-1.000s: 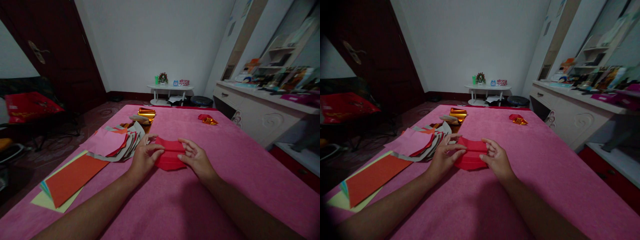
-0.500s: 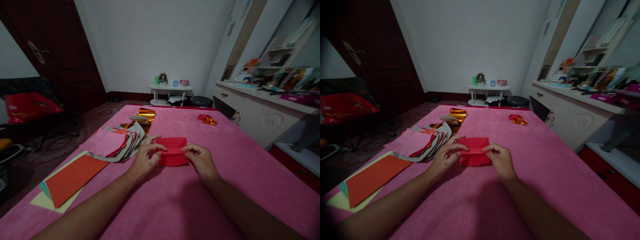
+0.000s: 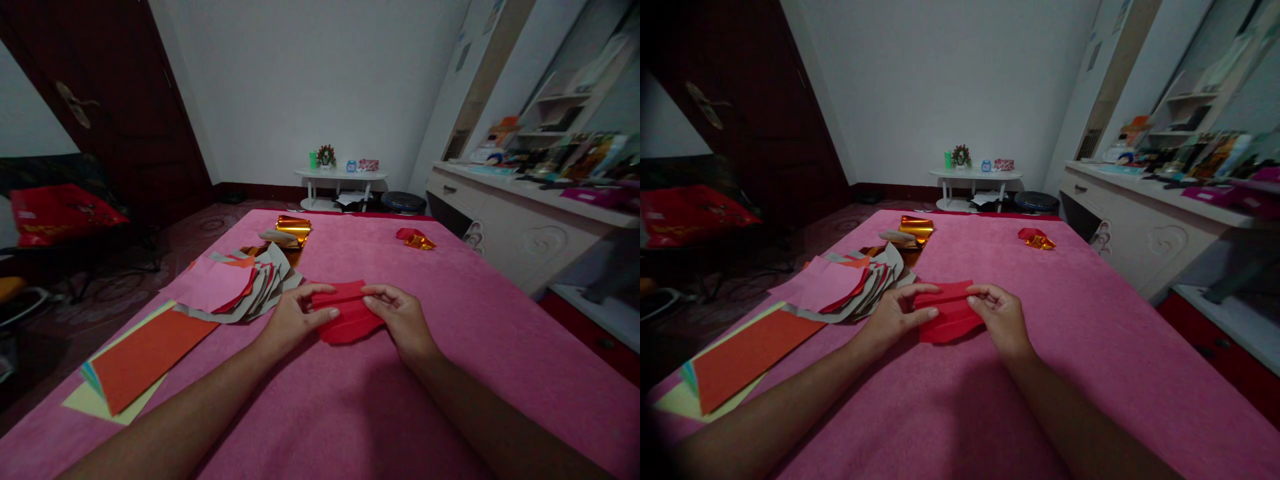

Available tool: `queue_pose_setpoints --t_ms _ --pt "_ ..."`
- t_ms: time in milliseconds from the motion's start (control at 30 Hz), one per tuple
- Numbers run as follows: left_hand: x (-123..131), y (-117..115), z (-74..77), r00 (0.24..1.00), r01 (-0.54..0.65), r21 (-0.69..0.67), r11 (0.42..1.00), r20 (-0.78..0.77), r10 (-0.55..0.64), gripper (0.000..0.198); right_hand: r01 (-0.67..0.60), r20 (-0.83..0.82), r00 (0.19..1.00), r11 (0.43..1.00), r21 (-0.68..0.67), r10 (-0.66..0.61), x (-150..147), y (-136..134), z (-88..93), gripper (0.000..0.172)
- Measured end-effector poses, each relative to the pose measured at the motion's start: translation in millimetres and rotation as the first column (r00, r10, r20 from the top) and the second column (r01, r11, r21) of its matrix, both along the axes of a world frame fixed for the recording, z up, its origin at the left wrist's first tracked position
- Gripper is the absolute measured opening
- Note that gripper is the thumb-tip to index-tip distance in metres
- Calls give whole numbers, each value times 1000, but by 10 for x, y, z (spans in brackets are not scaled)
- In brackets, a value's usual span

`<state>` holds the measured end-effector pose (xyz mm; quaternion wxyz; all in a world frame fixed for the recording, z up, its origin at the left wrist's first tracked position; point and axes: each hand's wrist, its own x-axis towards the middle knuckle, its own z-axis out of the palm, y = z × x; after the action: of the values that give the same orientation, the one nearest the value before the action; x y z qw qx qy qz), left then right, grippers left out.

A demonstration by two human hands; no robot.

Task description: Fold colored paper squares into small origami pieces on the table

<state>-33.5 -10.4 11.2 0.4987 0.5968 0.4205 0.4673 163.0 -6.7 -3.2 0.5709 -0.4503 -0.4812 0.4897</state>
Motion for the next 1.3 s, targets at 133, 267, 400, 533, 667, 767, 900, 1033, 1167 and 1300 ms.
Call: queue_pose_setpoints --t_ms 133,267,400,533,667,767,900,1033,1167,1300 --pt "3 16 -39 996 48 -83 995 74 -42 47 -27 -18 999 999 -22 27 -2 1 -6 27" --pt "-2 41 -71 995 44 -106 993 96 -34 39 -42 -24 999 999 -35 41 -12 -13 22 26" --pt "-24 60 -92 999 -17 -35 999 27 18 21 -83 -70 994 996 -30 81 -13 -40 42 23" --pt "-50 51 -87 989 -74 99 992 -122 85 20 -155 -91 984 988 -18 152 -8 -49 31 24" --pt "-52 20 -32 966 -53 187 981 -241 98 28 -102 -8 995 994 -28 102 0 -23 8 26" --pt "-53 8 6 939 -33 195 980 -330 97 31 -56 81 995 997 -45 60 6 10 -19 28" --pt "-70 20 -19 861 100 267 959 -507 51 26 -27 350 937 1000 11 21 18 50 -60 19" --pt "-88 29 -58 705 155 454 878 -673 224 14 -137 687 721 955 263 -86 74 86 -60 19" --pt "-94 -10 9 599 224 554 802 -727 336 11 -242 780 622 929 281 -74 212 102 38 27" --pt "-84 -59 98 515 319 560 765 -780 356 18 -512 843 462 859 -2 277 379 64 226 33"
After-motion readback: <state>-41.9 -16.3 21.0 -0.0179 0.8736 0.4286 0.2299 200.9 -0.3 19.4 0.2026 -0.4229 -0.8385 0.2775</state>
